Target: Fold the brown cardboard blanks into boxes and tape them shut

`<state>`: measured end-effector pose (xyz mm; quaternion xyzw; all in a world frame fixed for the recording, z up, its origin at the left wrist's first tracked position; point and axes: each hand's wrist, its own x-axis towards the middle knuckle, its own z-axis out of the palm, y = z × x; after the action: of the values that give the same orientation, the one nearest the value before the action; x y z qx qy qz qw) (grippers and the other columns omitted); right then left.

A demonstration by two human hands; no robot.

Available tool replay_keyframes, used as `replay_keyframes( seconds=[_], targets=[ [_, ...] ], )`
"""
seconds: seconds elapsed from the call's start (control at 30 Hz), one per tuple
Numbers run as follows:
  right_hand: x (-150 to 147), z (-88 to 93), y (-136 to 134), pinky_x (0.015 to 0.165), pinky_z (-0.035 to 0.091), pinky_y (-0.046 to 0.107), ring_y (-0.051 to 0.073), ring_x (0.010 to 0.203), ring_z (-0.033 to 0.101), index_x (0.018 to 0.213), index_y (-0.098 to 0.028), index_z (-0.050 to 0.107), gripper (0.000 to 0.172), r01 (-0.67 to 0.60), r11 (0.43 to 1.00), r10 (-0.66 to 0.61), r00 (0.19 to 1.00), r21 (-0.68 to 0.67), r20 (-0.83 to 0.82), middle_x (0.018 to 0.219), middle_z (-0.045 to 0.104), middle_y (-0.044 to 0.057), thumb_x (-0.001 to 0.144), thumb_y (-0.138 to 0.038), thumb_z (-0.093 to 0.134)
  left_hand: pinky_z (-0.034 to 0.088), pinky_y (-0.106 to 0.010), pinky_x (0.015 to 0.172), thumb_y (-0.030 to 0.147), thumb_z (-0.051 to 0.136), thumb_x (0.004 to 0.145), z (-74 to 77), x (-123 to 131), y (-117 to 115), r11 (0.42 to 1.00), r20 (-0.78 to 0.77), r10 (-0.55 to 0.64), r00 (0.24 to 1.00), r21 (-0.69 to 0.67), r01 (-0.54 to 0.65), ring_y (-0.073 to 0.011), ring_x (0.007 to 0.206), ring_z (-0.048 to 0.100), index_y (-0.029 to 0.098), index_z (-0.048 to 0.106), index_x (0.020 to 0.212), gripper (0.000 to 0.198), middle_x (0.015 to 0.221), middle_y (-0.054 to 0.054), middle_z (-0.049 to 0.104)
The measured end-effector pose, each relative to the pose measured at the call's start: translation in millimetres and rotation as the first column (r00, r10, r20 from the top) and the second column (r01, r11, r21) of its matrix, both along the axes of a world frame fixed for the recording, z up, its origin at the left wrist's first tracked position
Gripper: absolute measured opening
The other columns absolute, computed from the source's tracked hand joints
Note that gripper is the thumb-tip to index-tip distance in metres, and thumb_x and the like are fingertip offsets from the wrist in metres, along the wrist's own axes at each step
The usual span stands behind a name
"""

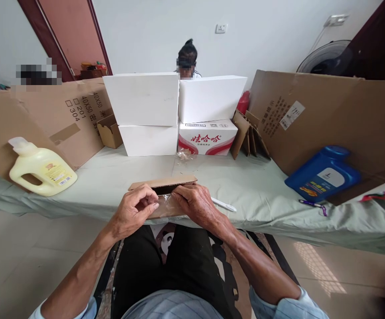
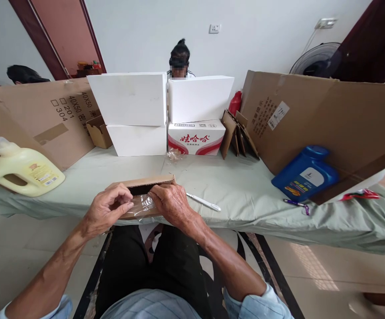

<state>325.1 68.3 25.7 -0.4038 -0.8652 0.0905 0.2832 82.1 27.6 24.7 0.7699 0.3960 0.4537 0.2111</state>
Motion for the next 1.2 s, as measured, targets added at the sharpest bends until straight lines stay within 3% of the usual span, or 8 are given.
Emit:
replay_keyframes(
  seconds=[0.3,0.5,0.87,1.2],
  targets=[
    [2.3,-6.4,-4.0,0.073,0.032,0.03,0.016,0.074,0.058,0.089,-0.022,0.072,0.026,-0.011,0.998,0.012,1.0,0.059,-0.025,0.083,0.073,0.002,0.11,-0.019,0.056,0.046,-0.024,0.065,0.011,0.065,0.1,-2.2,3.8,4.3,0.983,-0.216,0.08,0.973,0.179,-0.041,-0.0131,0.076,0.059,0.023,0.065,0.101,0.012,0.09,0.0,0.064],
    [2.3,-5.3,-5.4,0.073,0.032,0.03,0.016,0.073,0.058,0.088,-0.021,0.072,0.026,-0.026,0.997,0.029,0.999,0.069,-0.035,0.083,0.074,0.002,0.11,-0.02,0.057,0.046,-0.022,0.067,0.013,0.068,0.099,-0.7,3.3,3.6,0.987,-0.222,0.09,0.971,0.153,-0.056,-0.0125,0.079,0.06,0.024,0.063,0.102,0.013,0.09,0.002,0.062],
    [1.3,-5.9,-5.4,0.073,0.032,0.031,0.017,0.077,0.06,0.089,-0.021,0.073,0.025,0.0,0.996,0.001,1.0,0.088,-0.009,0.084,0.074,0.003,0.111,-0.022,0.059,0.045,-0.021,0.06,0.022,0.068,0.098,4.3,-0.3,4.7,0.998,-0.096,0.067,0.993,0.014,-0.066,-0.011,0.065,0.056,0.022,0.064,0.088,0.011,0.076,0.003,0.064],
    [2.7,-8.0,-5.7,0.077,0.037,0.03,0.016,0.075,0.061,0.088,-0.021,0.073,0.027,-0.019,0.996,0.02,1.0,0.087,-0.012,0.084,0.075,0.002,0.112,-0.023,0.059,0.047,-0.022,0.06,0.023,0.071,0.093,-0.6,0.1,7.4,0.998,-0.074,0.065,0.995,0.005,-0.065,-0.0116,0.063,0.055,0.022,0.067,0.087,0.008,0.074,0.002,0.066]
  ],
)
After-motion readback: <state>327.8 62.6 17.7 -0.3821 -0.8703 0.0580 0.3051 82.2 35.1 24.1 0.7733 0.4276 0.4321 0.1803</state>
